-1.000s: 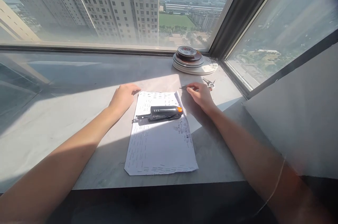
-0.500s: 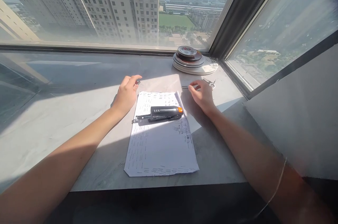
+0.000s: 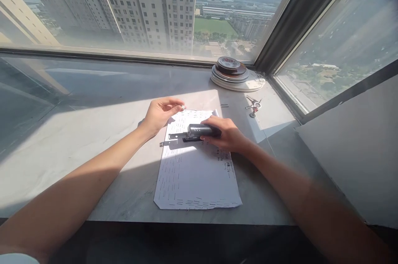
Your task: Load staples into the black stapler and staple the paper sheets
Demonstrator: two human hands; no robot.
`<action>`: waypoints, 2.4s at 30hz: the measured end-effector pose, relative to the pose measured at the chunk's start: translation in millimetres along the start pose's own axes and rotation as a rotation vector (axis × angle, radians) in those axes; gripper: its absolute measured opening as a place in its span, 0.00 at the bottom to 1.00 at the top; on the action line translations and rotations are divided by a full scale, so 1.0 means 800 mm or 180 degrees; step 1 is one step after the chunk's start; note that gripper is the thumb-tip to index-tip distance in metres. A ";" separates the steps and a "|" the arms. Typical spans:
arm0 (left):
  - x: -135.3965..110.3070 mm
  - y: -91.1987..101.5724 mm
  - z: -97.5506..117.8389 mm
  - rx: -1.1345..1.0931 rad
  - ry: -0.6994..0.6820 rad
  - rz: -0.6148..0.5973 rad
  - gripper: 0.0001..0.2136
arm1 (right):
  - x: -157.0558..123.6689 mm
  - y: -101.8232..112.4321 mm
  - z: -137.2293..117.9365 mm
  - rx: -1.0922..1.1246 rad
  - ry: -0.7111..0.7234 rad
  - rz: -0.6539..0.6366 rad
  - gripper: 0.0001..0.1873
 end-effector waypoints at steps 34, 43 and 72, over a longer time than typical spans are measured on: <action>-0.028 -0.041 0.017 0.0589 -0.0465 -0.0868 0.05 | 0.003 0.028 0.039 -0.0255 -0.0961 0.0396 0.12; -0.021 -0.028 0.020 0.0849 -0.0637 -0.0775 0.07 | 0.000 0.053 0.055 0.0168 -0.0884 0.0657 0.15; 0.009 -0.003 0.009 0.0263 -0.0463 -0.0685 0.22 | 0.009 -0.008 0.027 -0.0039 -0.0851 0.0069 0.18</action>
Point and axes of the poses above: each hand's wrist, its own x-axis towards the middle knuckle, its own y-axis out of the back of the hand, z = x × y, the point moved 9 cm from there along x, towards the middle knuckle, and after that the axes turned 9 degrees about z, right-handed, at the moved point
